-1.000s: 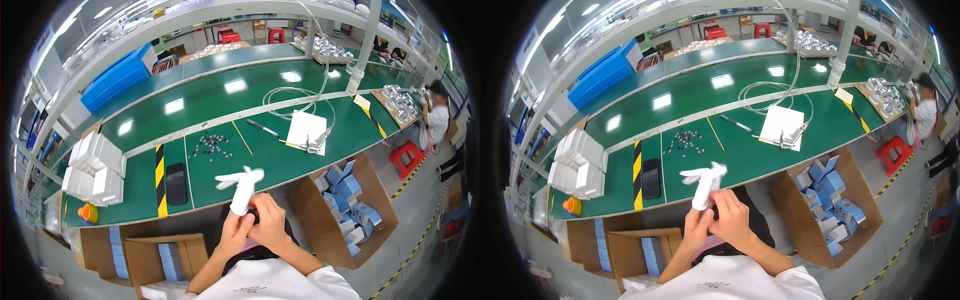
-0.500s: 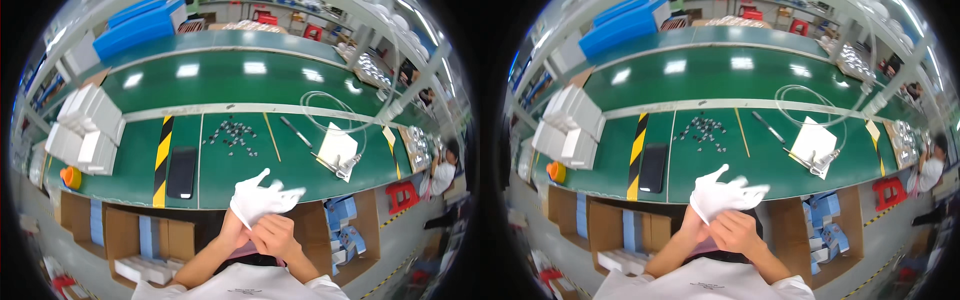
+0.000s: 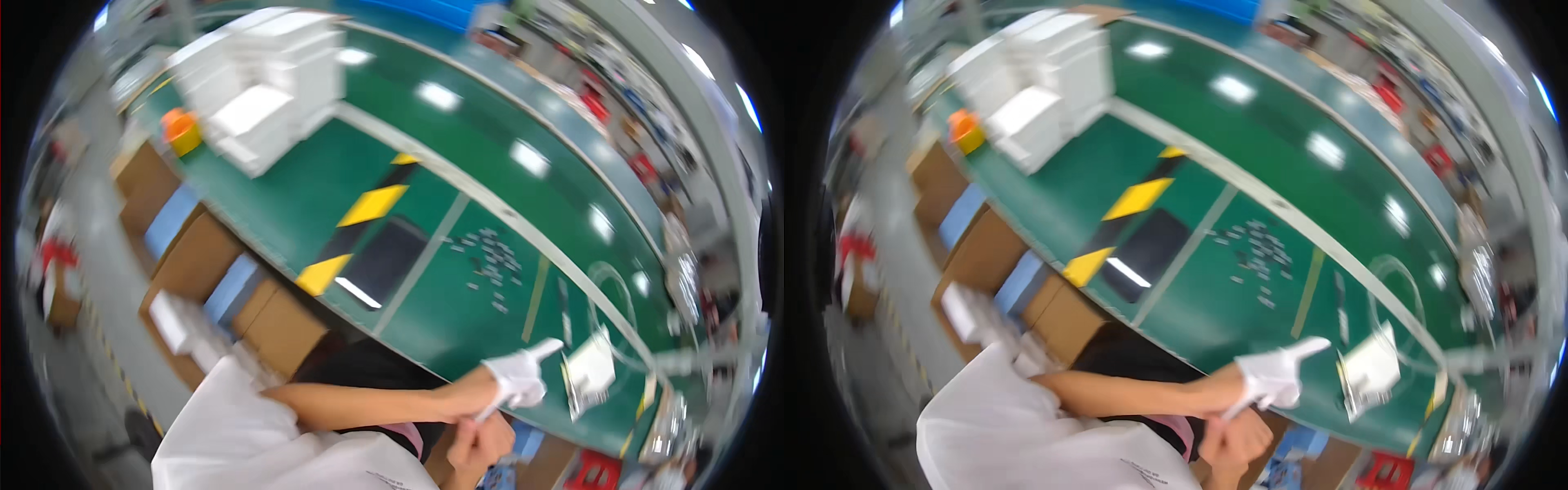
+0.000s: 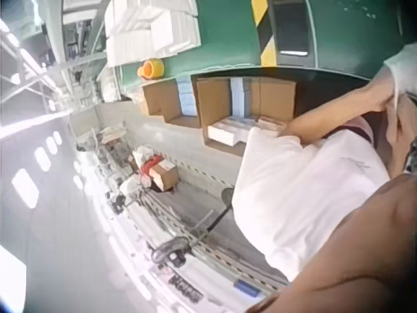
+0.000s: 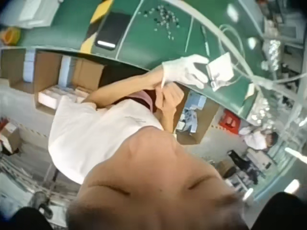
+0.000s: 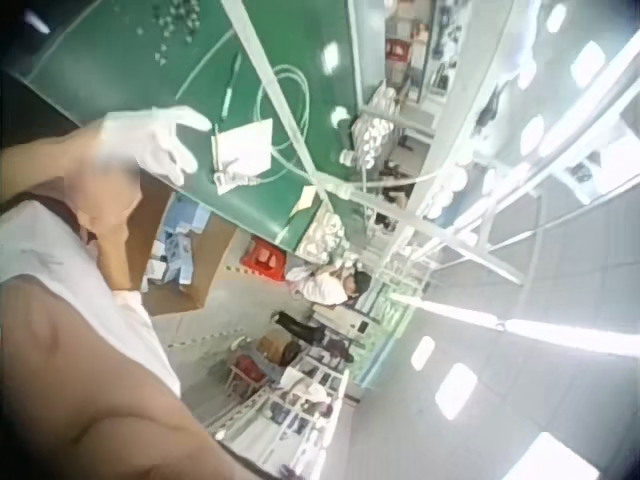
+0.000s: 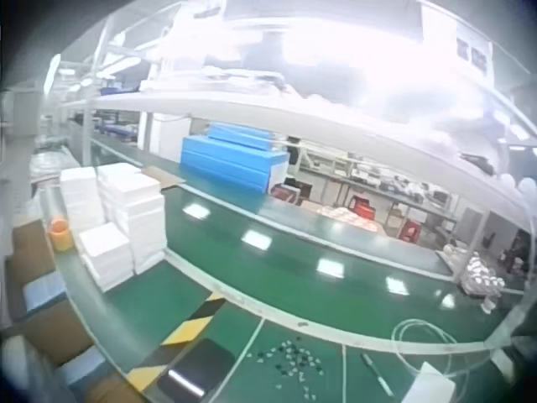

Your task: Assembling, testing, and packing memory orb balls into foam-padded boxes on a factory production line.

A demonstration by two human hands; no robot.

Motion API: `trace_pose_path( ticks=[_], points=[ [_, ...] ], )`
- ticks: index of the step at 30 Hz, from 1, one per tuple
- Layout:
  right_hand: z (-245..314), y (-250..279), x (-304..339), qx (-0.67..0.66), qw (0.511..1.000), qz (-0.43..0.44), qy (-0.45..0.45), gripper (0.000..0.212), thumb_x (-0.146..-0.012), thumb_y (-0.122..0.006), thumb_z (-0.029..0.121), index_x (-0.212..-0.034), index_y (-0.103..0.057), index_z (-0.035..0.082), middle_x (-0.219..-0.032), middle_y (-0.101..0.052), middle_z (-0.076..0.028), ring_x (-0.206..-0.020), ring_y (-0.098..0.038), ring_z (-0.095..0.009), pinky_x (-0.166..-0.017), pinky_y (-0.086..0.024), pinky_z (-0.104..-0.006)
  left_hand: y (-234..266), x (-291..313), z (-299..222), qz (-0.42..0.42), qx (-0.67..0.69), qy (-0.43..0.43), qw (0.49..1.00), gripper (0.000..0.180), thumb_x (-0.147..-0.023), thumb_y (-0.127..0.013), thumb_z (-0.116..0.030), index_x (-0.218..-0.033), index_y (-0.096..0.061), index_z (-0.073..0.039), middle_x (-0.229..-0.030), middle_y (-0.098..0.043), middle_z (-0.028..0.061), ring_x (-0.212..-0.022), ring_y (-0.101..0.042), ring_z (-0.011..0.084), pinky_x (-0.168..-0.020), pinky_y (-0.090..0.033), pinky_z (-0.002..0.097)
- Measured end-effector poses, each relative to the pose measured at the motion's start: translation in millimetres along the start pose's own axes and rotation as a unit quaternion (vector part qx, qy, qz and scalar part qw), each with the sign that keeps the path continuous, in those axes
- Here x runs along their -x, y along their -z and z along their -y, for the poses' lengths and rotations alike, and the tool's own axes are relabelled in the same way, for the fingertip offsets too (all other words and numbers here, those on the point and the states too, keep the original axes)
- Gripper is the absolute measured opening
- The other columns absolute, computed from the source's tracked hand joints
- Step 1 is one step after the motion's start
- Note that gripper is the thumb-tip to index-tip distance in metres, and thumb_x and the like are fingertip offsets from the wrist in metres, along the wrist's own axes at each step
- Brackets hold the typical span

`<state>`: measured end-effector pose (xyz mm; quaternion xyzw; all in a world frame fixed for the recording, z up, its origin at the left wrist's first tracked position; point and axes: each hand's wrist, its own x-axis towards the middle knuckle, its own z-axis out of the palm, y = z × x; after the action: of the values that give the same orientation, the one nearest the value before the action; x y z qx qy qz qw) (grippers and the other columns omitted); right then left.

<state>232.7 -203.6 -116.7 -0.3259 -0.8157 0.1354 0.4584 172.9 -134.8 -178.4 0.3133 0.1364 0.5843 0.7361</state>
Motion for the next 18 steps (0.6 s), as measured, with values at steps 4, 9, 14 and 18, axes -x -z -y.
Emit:
trace_pose_path(
  ticks=[4,9,14,18],
  points=[
    [7,-3,6,-0.032,0.989,0.081,-0.118,0.028,-0.099,-0.065,0.023,-0.100,-0.075,-0.002,-0.081,-0.072,-0.022,-0.068,-0.069,-0.036,-0.062,-0.052,-0.0419,19,-56,57,-0.002,-0.149,-0.200,0.968,0.058,-0.099,-0.054,-0.004,-0.155,-0.039,-0.007,-0.107,-0.072,0.0023,-0.087,-0.061,0.0106,-0.101,-0.048,0.0318],
    [7,-3,-5,-0.028,0.993,0.050,-0.101,0.025,-0.099,-0.061,0.015,-0.090,-0.073,-0.005,-0.078,-0.069,-0.021,-0.064,-0.066,-0.035,-0.059,-0.050,-0.0402,19,-26,-24,0.007,-0.128,0.003,0.992,0.060,-0.105,-0.055,-0.017,-0.160,-0.036,-0.005,-0.165,-0.036,0.0079,-0.148,-0.035,0.0097,-0.116,-0.032,0.0236],
    [16,-5,-35,0.016,0.995,0.098,0.032,0.021,-0.097,-0.062,0.012,-0.084,-0.071,-0.003,-0.073,-0.065,-0.018,-0.059,-0.061,-0.036,-0.054,-0.047,-0.0425,5,-34,-68,-0.068,-0.008,-0.077,0.995,0.064,-0.111,-0.047,-0.032,-0.164,-0.024,-0.004,-0.170,-0.026,0.0081,-0.155,-0.027,0.0184,-0.126,-0.021,0.0315],
    [10,-6,-51,-0.079,0.993,0.080,0.033,0.030,-0.100,-0.059,0.018,-0.081,-0.069,-0.003,-0.067,-0.063,-0.016,-0.052,-0.057,-0.032,-0.052,-0.047,-0.0400,-1,-33,-65,0.130,0.167,-0.162,0.964,0.066,-0.111,-0.045,-0.029,-0.165,-0.018,-0.002,-0.171,-0.022,0.0122,-0.157,-0.024,0.0206,-0.128,-0.018,0.0380]
  ],
)
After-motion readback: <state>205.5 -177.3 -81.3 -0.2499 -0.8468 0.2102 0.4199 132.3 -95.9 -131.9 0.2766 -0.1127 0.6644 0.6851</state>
